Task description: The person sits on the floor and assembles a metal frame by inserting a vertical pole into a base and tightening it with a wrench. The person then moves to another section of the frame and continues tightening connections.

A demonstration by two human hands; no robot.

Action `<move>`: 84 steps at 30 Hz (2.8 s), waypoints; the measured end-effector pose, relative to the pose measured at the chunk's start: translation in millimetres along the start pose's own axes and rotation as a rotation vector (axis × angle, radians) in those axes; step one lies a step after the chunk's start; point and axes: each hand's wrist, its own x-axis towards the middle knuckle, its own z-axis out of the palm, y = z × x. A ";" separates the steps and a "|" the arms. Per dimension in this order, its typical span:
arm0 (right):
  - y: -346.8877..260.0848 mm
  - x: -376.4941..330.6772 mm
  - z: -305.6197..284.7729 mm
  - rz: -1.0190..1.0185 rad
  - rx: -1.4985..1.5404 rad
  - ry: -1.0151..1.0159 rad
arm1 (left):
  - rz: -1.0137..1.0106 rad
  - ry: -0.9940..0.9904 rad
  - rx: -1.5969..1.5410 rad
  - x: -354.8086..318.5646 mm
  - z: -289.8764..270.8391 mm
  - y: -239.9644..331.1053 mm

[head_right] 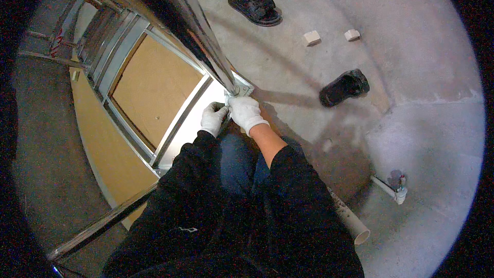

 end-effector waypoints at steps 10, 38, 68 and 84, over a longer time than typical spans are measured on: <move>5.5 5.6 1.7 0.017 0.068 -0.030 | -0.019 -0.014 -0.112 2.6 3.5 -4.3; 15.4 23.6 2.8 -0.480 -0.346 -0.065 | -0.060 -0.066 -0.031 1.8 2.0 4.4; -20.1 2.1 35.0 0.671 1.488 0.123 | 0.234 -0.070 0.383 -41.7 -5.3 1.6; -1.5 -24.8 25.8 0.477 0.827 0.381 | 0.261 -0.089 0.663 -35.7 -12.6 11.9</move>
